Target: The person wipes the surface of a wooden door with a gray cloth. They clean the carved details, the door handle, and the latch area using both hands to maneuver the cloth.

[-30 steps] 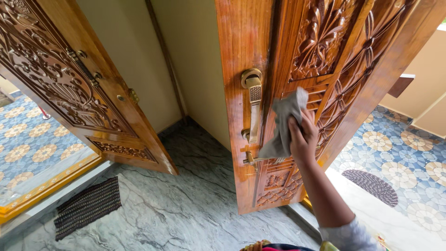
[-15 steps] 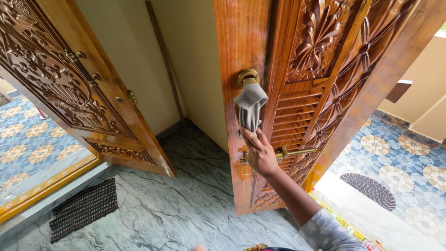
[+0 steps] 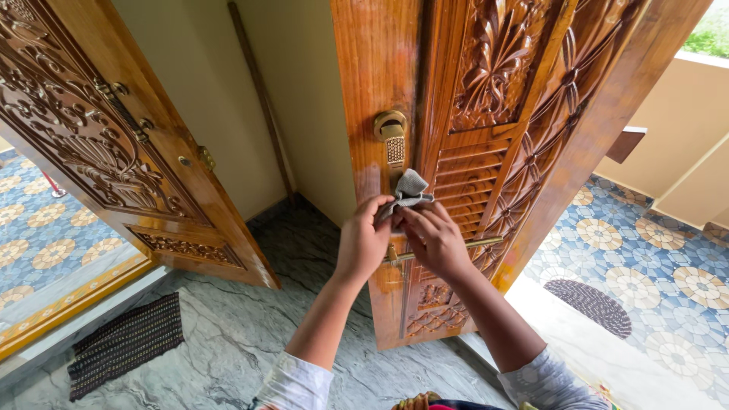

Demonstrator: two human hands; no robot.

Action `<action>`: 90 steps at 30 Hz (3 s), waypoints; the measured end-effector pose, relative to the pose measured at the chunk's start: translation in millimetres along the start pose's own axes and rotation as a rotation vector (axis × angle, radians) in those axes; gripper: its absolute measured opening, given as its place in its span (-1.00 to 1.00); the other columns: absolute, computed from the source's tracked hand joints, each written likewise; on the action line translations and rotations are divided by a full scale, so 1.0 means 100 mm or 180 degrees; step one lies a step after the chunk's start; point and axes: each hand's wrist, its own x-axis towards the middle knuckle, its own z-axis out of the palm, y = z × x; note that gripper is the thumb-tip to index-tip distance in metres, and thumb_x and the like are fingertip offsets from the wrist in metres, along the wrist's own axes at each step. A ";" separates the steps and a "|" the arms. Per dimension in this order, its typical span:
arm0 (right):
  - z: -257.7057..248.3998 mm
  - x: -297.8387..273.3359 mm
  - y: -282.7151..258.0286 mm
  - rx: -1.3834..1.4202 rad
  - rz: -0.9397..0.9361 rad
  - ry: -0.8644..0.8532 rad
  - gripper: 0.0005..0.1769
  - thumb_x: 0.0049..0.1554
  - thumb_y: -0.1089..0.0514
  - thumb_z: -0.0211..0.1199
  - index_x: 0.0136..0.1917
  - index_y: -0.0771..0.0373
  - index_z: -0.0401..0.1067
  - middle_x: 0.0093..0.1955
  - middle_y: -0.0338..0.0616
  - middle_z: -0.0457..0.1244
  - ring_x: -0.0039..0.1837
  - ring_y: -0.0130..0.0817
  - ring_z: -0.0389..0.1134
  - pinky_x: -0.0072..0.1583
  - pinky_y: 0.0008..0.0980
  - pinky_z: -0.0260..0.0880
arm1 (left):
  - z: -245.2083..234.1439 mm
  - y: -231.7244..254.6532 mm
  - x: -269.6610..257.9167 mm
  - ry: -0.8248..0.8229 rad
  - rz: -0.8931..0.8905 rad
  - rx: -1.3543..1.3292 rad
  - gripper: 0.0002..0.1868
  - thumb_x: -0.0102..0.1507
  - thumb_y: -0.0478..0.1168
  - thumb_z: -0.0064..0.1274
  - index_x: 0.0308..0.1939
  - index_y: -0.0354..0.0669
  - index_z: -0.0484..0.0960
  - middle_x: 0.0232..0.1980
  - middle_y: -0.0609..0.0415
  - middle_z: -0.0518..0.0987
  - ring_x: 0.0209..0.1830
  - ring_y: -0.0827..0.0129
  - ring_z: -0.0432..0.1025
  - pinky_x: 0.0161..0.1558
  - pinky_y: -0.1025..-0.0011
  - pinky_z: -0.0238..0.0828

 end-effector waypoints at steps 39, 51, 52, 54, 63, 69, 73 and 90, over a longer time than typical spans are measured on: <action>0.56 -0.03 0.53 0.0917 0.0982 0.0084 -0.73 0.23 0.11 0.30 0.06 0.37 0.46 -0.07 0.02 0.37 -0.08 -0.20 0.45 -0.06 -0.24 0.50 | 0.46 -0.45 -0.07 0.0583 -0.0032 0.1076 -0.92 0.27 -0.37 0.03 -0.18 -0.33 0.54 -0.12 -0.21 0.58 -0.19 -0.15 0.53 -0.19 0.06 0.49; 0.19 0.88 0.57 0.1599 0.2085 0.0047 -0.73 0.21 0.03 0.33 -0.05 0.30 0.48 -0.22 -0.14 0.41 -0.27 -0.51 0.40 -0.22 -0.45 0.48 | 0.35 -0.17 0.56 0.0762 -0.0208 0.0298 -0.92 0.30 -0.33 0.09 -0.21 -0.31 0.56 -0.22 -0.06 0.63 -0.26 0.21 0.62 -0.24 0.33 0.56; 0.23 0.79 0.60 0.1586 0.2122 -0.0018 -0.73 0.20 0.04 0.35 -0.06 0.31 0.48 -0.22 -0.13 0.42 -0.27 -0.50 0.41 -0.23 -0.45 0.46 | 0.39 -0.22 0.48 0.0782 -0.0221 0.0496 -0.92 0.29 -0.34 0.11 -0.21 -0.32 0.56 -0.22 -0.06 0.63 -0.26 0.18 0.61 -0.24 0.31 0.54; 0.36 0.54 0.64 0.1546 0.2186 -0.0139 -0.74 0.19 0.05 0.36 -0.09 0.32 0.49 -0.23 -0.13 0.43 -0.27 -0.49 0.42 -0.24 -0.45 0.45 | 0.48 -0.35 0.29 0.0779 -0.0242 0.0898 -0.91 0.26 -0.37 0.15 -0.22 -0.32 0.56 -0.22 -0.08 0.63 -0.24 0.12 0.58 -0.23 0.27 0.51; 0.76 -0.32 0.57 0.1175 0.1353 0.0130 -0.75 0.13 0.26 0.39 0.04 0.41 0.44 -0.02 0.06 0.37 -0.05 -0.28 0.47 -0.03 -0.38 0.54 | 0.54 -0.73 -0.33 0.0407 -0.0464 0.0917 -0.90 0.19 -0.40 0.17 -0.23 -0.34 0.59 -0.17 -0.16 0.63 -0.18 -0.06 0.58 -0.20 0.16 0.52; 0.45 0.68 0.62 0.1262 0.1080 0.0598 -0.77 0.24 0.25 0.32 0.14 0.38 0.42 0.06 -0.06 0.36 0.00 -0.34 0.48 0.02 -0.42 0.56 | 0.34 -0.29 0.51 0.0538 0.0006 0.0383 -0.85 0.39 -0.25 -0.01 -0.15 -0.30 0.58 -0.28 -0.05 0.62 -0.38 0.19 0.58 -0.36 0.32 0.52; 0.27 0.99 0.55 0.0953 0.1316 0.0680 -0.76 0.13 0.21 0.43 -0.04 0.40 0.45 -0.10 -0.03 0.36 -0.14 -0.33 0.43 -0.10 -0.36 0.50 | 0.23 -0.08 0.84 0.0660 -0.0562 0.0658 -0.68 0.40 -0.05 0.08 -0.22 -0.29 0.59 -0.40 -0.02 0.63 -0.43 0.30 0.58 -0.41 0.39 0.51; 0.70 -0.13 0.58 0.1516 0.1412 0.0079 -0.79 0.01 0.32 0.41 -0.11 0.38 0.42 -0.07 -0.04 0.30 -0.02 -0.39 0.41 -0.02 -0.44 0.57 | 0.48 -0.88 -0.29 0.0328 -0.0432 0.0049 -0.90 0.28 -0.40 0.06 -0.16 -0.41 0.60 -0.23 -0.11 0.70 -0.24 0.32 0.64 -0.24 0.42 0.58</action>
